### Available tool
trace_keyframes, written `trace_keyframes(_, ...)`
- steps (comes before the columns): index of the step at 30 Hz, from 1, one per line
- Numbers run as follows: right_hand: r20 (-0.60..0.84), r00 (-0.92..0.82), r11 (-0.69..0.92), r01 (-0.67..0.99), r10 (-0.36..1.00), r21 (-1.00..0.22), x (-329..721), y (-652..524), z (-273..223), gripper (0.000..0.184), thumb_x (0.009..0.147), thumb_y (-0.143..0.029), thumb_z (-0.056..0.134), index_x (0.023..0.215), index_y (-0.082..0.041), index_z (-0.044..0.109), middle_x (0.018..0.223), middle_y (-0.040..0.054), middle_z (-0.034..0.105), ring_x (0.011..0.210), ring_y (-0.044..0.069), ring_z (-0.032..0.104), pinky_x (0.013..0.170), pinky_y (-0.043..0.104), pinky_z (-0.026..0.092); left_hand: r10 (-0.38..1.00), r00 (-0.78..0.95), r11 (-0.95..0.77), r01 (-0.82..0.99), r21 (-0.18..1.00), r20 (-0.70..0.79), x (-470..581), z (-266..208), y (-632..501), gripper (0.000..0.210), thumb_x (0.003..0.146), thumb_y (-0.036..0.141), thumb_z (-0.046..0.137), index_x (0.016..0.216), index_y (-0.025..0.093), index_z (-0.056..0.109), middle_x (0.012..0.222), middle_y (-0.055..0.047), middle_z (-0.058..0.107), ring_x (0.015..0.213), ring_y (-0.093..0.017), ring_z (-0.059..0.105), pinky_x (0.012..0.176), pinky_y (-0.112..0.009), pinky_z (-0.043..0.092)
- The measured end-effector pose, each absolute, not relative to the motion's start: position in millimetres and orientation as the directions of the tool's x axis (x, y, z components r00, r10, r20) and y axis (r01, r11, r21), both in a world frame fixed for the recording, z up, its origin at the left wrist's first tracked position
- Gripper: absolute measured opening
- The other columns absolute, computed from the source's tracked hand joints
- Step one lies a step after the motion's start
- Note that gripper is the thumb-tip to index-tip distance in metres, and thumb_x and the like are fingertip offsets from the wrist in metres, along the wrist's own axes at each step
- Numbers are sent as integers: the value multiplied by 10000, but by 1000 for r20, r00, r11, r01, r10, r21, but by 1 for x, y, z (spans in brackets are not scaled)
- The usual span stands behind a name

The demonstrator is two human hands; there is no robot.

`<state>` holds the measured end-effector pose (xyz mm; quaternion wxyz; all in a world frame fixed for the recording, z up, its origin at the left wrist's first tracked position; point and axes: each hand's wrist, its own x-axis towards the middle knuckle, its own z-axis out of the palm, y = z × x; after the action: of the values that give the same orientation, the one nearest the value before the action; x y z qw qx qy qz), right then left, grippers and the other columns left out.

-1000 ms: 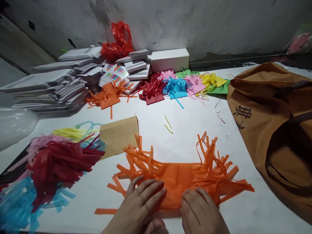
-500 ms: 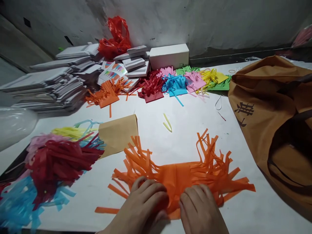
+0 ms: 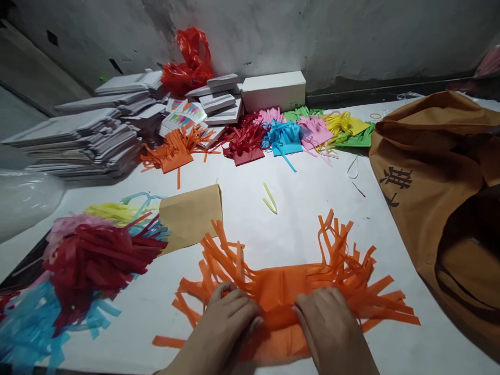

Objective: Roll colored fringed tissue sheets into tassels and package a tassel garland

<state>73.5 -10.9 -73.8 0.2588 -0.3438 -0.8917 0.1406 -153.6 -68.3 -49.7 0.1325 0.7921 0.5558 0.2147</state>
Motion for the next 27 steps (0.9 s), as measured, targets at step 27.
trace_keyframes(27, 544, -681, 863, 465, 490, -196, 49, -5, -74, 295, 937, -45, 424, 948, -101, 713, 853, 92, 686, 853, 234, 592, 944, 439, 404, 900, 341, -400, 894, 202, 272, -148, -41, -45, 94, 915, 195, 659, 999, 208, 619, 1038, -50, 690, 977, -260, 566, 952, -470, 341)
